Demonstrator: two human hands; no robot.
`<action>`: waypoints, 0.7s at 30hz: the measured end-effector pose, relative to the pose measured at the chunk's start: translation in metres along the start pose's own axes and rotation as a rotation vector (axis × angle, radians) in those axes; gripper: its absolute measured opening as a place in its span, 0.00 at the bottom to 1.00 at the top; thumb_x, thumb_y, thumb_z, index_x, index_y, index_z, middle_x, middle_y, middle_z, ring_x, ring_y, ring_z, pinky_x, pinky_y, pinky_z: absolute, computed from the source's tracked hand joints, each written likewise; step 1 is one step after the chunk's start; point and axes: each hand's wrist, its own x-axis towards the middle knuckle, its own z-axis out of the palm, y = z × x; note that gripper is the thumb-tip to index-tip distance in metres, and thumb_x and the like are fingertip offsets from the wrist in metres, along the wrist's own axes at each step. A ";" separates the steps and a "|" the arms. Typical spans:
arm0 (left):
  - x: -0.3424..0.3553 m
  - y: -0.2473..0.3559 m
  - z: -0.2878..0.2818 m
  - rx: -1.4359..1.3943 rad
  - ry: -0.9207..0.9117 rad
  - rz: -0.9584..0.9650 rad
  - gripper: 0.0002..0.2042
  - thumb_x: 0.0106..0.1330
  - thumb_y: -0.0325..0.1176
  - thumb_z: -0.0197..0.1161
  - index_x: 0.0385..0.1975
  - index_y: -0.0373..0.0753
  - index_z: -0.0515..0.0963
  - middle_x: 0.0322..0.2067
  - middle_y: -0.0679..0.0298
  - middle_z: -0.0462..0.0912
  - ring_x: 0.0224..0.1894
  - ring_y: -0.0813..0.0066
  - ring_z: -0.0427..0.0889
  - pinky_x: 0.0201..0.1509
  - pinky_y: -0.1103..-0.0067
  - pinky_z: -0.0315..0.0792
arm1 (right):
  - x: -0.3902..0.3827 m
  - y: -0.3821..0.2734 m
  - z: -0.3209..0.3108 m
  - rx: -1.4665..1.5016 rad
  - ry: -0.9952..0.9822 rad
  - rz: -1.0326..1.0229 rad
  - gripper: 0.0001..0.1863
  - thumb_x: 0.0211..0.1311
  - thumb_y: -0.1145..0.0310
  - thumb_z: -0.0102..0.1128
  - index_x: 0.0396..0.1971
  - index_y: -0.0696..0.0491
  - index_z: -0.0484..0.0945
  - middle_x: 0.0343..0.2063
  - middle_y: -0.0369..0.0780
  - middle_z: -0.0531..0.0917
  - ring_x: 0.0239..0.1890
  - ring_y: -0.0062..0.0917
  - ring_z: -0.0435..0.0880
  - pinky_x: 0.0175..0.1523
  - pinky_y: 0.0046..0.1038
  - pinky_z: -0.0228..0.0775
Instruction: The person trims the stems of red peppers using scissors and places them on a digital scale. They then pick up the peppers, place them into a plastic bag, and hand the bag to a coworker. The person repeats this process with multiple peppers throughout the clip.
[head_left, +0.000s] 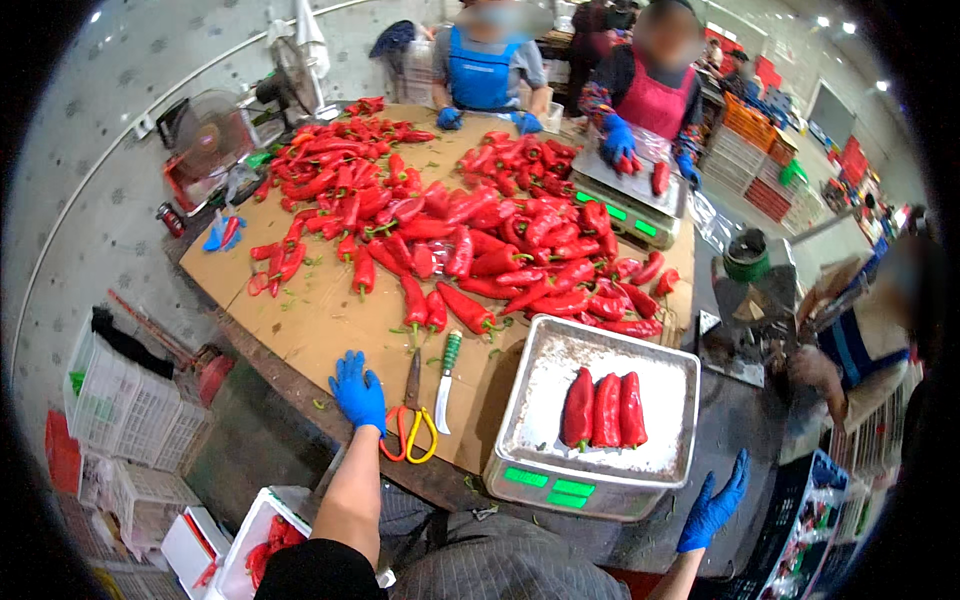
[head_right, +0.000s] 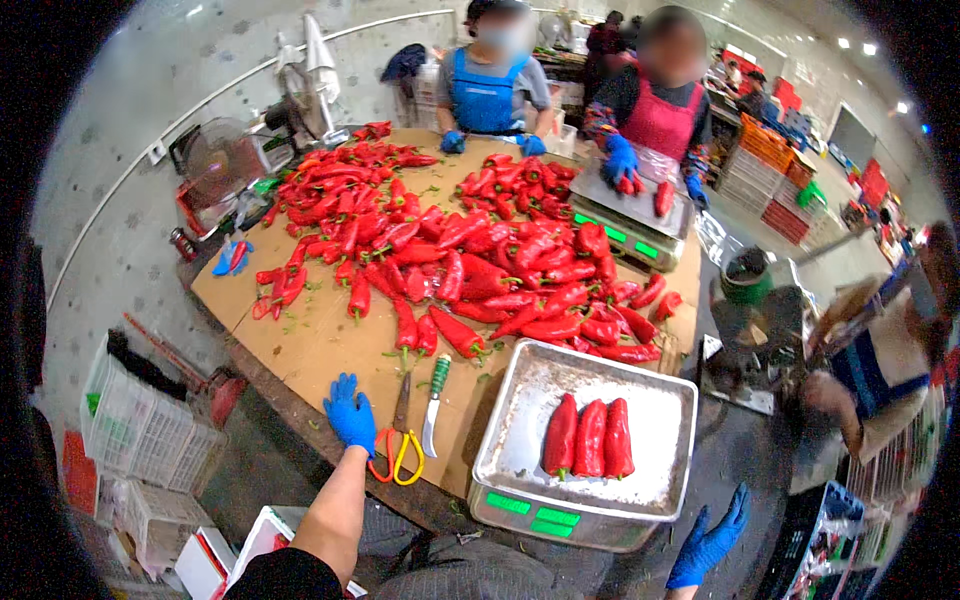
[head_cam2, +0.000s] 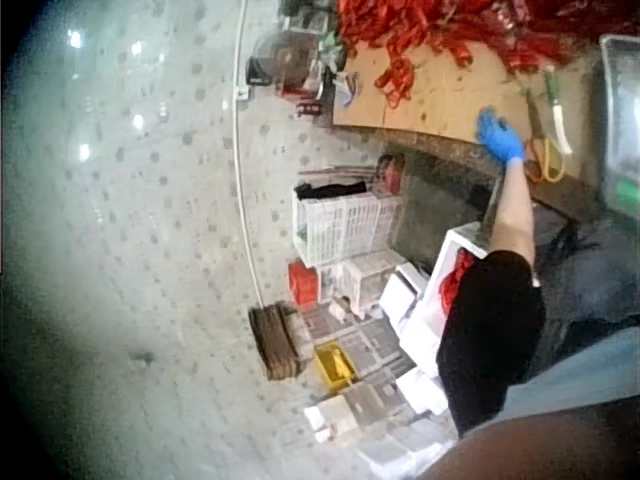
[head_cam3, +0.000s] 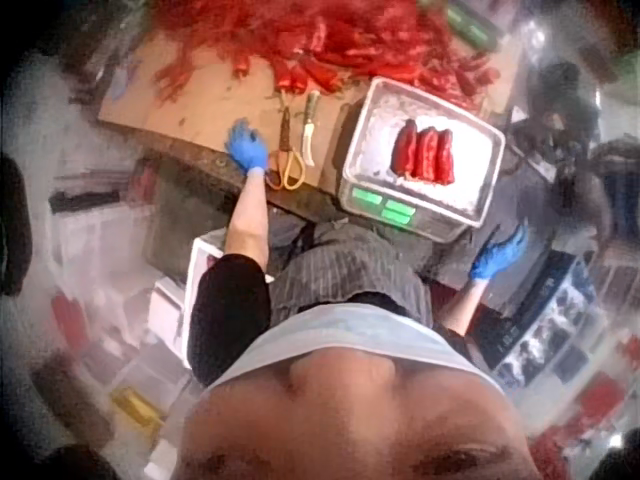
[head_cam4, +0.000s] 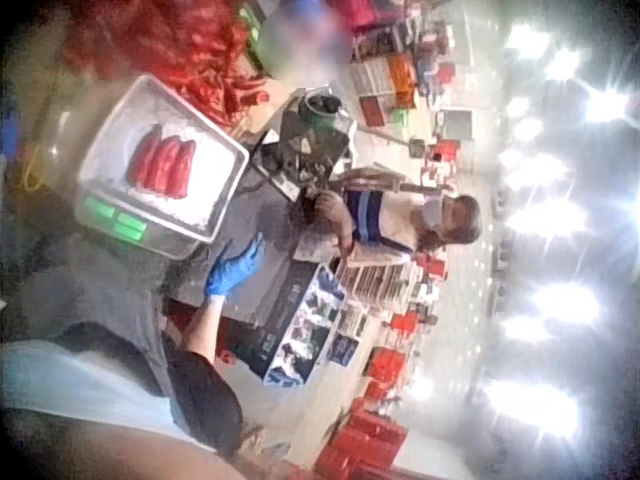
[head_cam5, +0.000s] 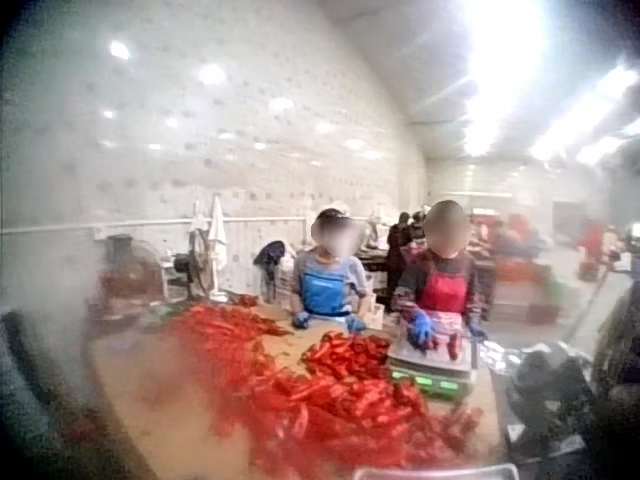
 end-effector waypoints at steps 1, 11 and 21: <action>0.002 -0.008 0.004 -0.055 0.003 0.024 0.19 0.59 0.33 0.53 0.52 0.43 0.71 0.57 0.62 0.68 0.62 0.62 0.62 0.66 0.61 0.47 | -0.012 0.025 0.005 0.038 0.007 0.076 0.27 0.55 0.75 0.52 0.58 0.59 0.63 0.58 0.47 0.66 0.61 0.37 0.62 0.65 0.35 0.50; 0.014 -0.059 0.015 -0.147 -0.034 0.060 0.16 0.65 0.30 0.48 0.51 0.34 0.71 0.52 0.54 0.72 0.54 0.59 0.71 0.57 0.68 0.64 | -0.091 0.074 0.038 -0.226 -0.253 0.157 0.29 0.57 0.56 0.52 0.59 0.49 0.63 0.59 0.48 0.63 0.62 0.44 0.59 0.64 0.42 0.49; 0.021 -0.023 0.015 0.147 0.269 0.364 0.15 0.56 0.40 0.54 0.42 0.44 0.77 0.40 0.63 0.80 0.37 0.63 0.79 0.37 0.65 0.71 | -0.107 0.076 0.031 -0.273 -0.236 0.259 0.30 0.59 0.55 0.49 0.60 0.49 0.60 0.61 0.47 0.61 0.63 0.44 0.57 0.65 0.45 0.46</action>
